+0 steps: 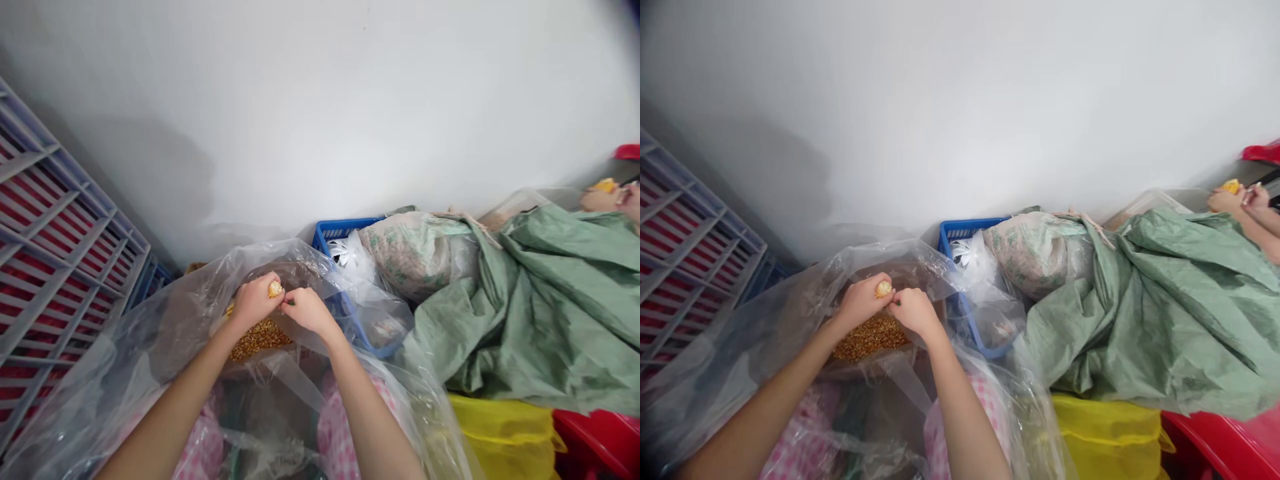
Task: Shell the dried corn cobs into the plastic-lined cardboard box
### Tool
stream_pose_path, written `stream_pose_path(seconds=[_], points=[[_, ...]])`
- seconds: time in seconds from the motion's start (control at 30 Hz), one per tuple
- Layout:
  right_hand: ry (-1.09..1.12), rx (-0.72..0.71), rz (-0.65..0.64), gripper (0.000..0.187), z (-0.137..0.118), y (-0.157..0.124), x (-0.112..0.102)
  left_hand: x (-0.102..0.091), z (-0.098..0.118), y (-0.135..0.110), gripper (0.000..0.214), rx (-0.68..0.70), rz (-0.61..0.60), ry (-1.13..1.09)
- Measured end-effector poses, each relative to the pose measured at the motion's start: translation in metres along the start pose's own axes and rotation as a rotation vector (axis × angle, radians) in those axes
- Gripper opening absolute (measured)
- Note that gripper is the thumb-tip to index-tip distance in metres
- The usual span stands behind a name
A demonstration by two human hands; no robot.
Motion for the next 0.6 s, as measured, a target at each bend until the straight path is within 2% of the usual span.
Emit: stream_pose_path(seconds=[0.07,0.17,0.33,0.47,0.53,0.6], points=[[-0.027,0.006,-0.009,0.023,-0.003,0.001,0.003,-0.001,0.004,-0.001,0.018,0.036,0.008,0.103],[-0.13,0.029,-0.035,0.027,-0.006,0.001,0.006,-0.002,0.002,0.002,0.019,0.035,0.016,0.14],[-0.228,0.077,-0.085,0.03,-0.006,0.001,0.016,0.008,-0.008,0.01,0.019,0.049,-0.082,0.157],[-0.284,0.136,-0.157,0.031,-0.014,0.004,0.047,0.009,-0.004,0.006,0.015,0.073,-0.056,0.092],[-0.286,0.161,-0.259,0.02,-0.018,0.008,0.07,0.003,0.004,0.002,0.015,0.08,-0.001,-0.064],[-0.283,0.163,-0.291,0.019,-0.018,0.014,0.083,-0.005,0.011,-0.001,0.016,0.111,0.056,-0.196]])
Point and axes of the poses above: each hand's wrist, its own y-axis towards the middle knuckle, its own x-axis out of the palm, z = x × y, the point moved 5 cm from there along y, towards the middle knuckle, and after that the axes turned 11 degrees about -x, right-handed, at the moved point
